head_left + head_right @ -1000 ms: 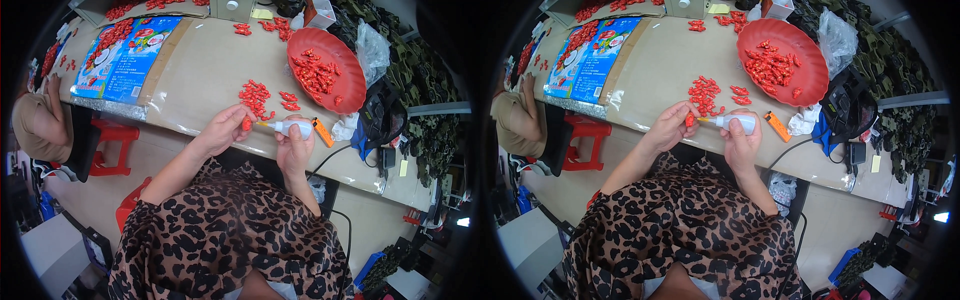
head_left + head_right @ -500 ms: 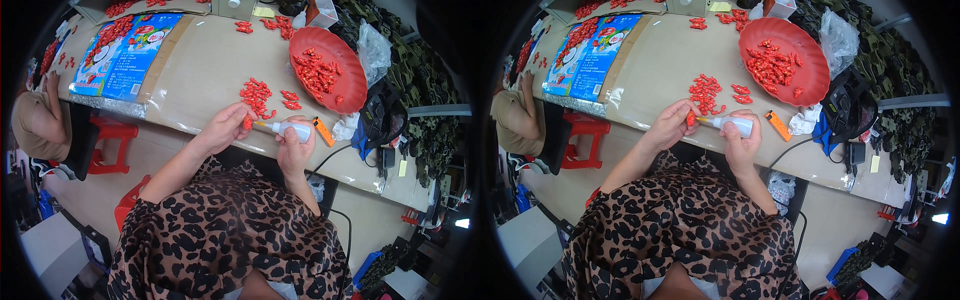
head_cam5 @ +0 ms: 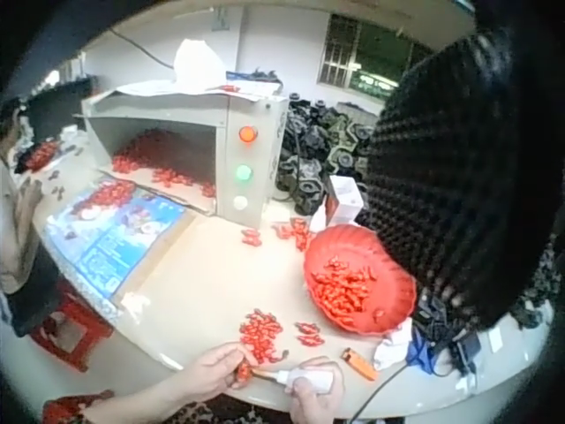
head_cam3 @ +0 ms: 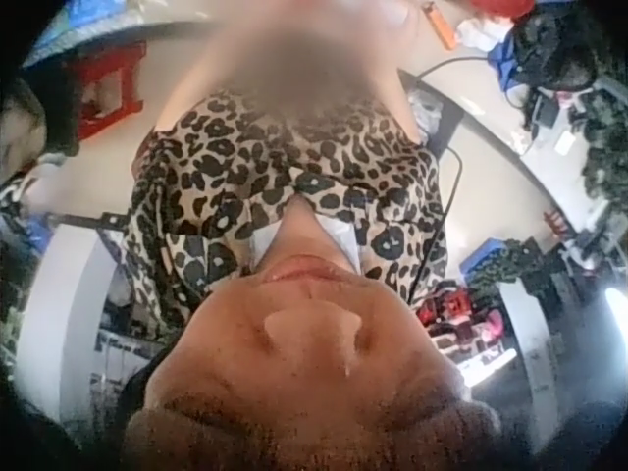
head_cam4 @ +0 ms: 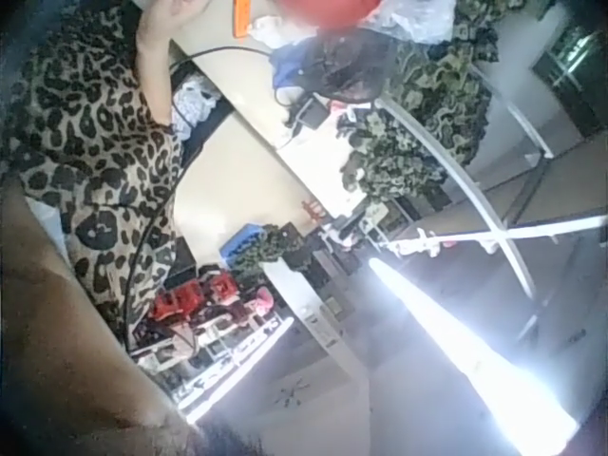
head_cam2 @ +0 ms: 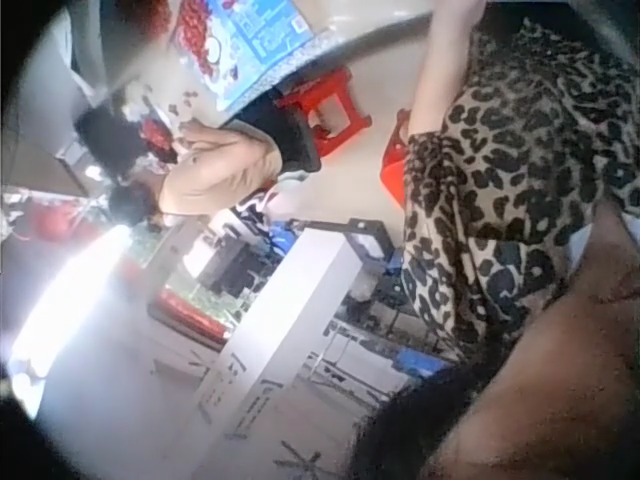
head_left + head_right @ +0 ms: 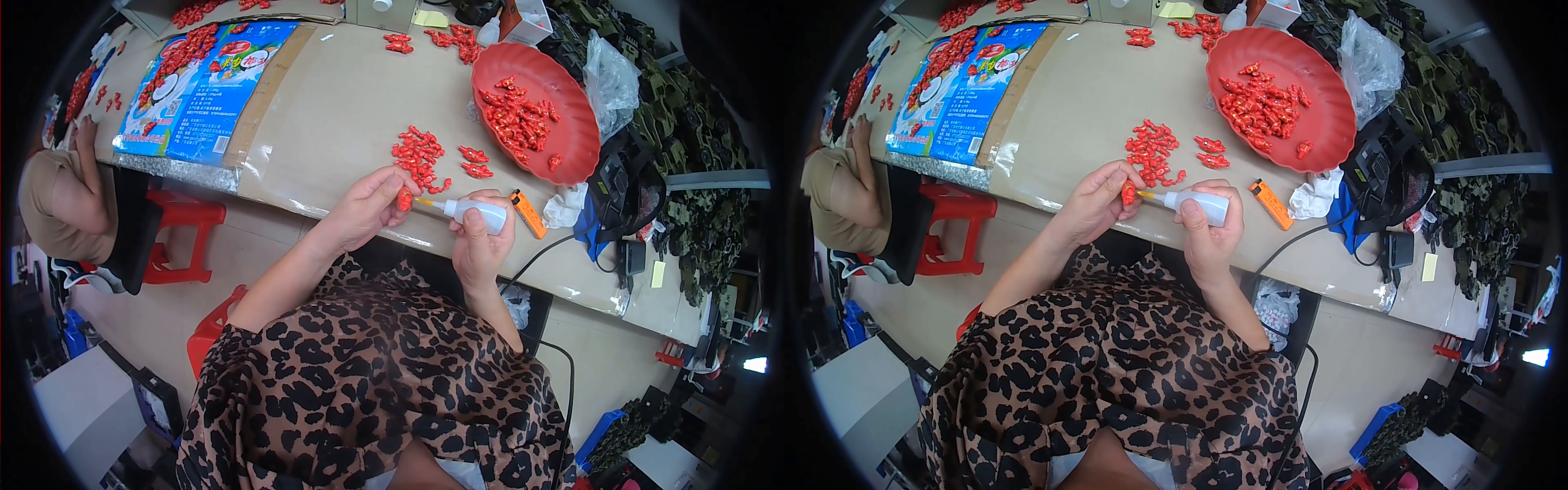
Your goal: The person applies glue from a glue bottle to small red plastic components and then assembles them by hand.
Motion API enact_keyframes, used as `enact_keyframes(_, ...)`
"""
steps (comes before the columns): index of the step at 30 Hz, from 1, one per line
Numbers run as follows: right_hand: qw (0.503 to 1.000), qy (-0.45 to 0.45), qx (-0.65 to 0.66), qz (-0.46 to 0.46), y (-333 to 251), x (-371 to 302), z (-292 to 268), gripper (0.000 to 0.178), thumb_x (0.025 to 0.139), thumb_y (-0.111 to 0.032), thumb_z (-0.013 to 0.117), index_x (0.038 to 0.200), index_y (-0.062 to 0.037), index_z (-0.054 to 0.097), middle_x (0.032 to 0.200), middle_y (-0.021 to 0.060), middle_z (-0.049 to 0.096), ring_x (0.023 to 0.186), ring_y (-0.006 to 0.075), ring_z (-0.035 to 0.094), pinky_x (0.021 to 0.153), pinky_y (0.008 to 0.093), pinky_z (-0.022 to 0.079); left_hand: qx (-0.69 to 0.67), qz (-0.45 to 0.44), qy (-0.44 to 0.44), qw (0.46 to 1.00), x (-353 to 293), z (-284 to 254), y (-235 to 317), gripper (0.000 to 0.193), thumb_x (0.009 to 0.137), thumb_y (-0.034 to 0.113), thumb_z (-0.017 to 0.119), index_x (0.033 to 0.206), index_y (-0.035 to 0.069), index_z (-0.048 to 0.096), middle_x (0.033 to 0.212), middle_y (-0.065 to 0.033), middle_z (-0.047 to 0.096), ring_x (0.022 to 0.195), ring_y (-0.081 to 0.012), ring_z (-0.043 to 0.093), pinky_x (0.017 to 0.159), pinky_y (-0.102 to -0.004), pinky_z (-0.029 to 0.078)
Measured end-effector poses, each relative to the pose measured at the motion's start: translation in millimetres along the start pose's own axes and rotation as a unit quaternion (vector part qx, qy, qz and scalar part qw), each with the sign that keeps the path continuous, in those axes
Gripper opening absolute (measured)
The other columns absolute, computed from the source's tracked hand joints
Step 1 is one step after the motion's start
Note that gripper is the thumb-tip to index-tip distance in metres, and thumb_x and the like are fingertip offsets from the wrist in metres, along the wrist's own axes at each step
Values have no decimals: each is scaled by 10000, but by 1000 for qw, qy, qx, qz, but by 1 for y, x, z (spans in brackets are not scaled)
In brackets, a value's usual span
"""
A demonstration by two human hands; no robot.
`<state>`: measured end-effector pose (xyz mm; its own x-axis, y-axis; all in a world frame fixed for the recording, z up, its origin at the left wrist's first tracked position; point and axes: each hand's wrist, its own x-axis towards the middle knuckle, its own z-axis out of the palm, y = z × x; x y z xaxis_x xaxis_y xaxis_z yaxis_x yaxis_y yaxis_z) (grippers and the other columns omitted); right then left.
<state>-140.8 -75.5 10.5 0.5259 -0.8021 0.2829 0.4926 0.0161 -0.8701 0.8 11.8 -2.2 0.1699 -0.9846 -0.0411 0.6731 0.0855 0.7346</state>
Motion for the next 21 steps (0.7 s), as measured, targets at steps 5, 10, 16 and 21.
enact_keyframes(5,1000,-3,-5,2,0,0,0,194,782,-85,568,882,-5,423,875,96,445,636,126,491,559,224,421,0,3,0,1000,0,-1,-1,244,911,221,334,908,36,492,699,-10,426,614,-96,382,554,-212,326)
enact_keyframes(10,1000,3,6,5,2,-1,-1,195,783,-88,567,885,-3,424,874,94,443,637,125,489,552,223,423,-7,16,-1,1000,0,0,-1,234,909,216,340,909,37,491,705,-9,430,621,-93,384,562,-211,326)
enact_keyframes(16,1000,22,19,7,4,-2,1,193,782,-90,567,882,-3,428,872,89,444,635,121,487,540,219,426,-10,17,8,1000,0,2,0,232,907,221,345,919,38,487,744,-17,462,647,-89,402,583,-209,334)
enact_keyframes(21,1000,21,20,11,3,-1,1,190,781,-94,570,874,-3,433,862,86,450,634,118,486,537,218,426,-9,20,10,1000,-1,2,-1,227,904,220,349,925,32,475,764,-32,470,658,-102,416,591,-220,346)
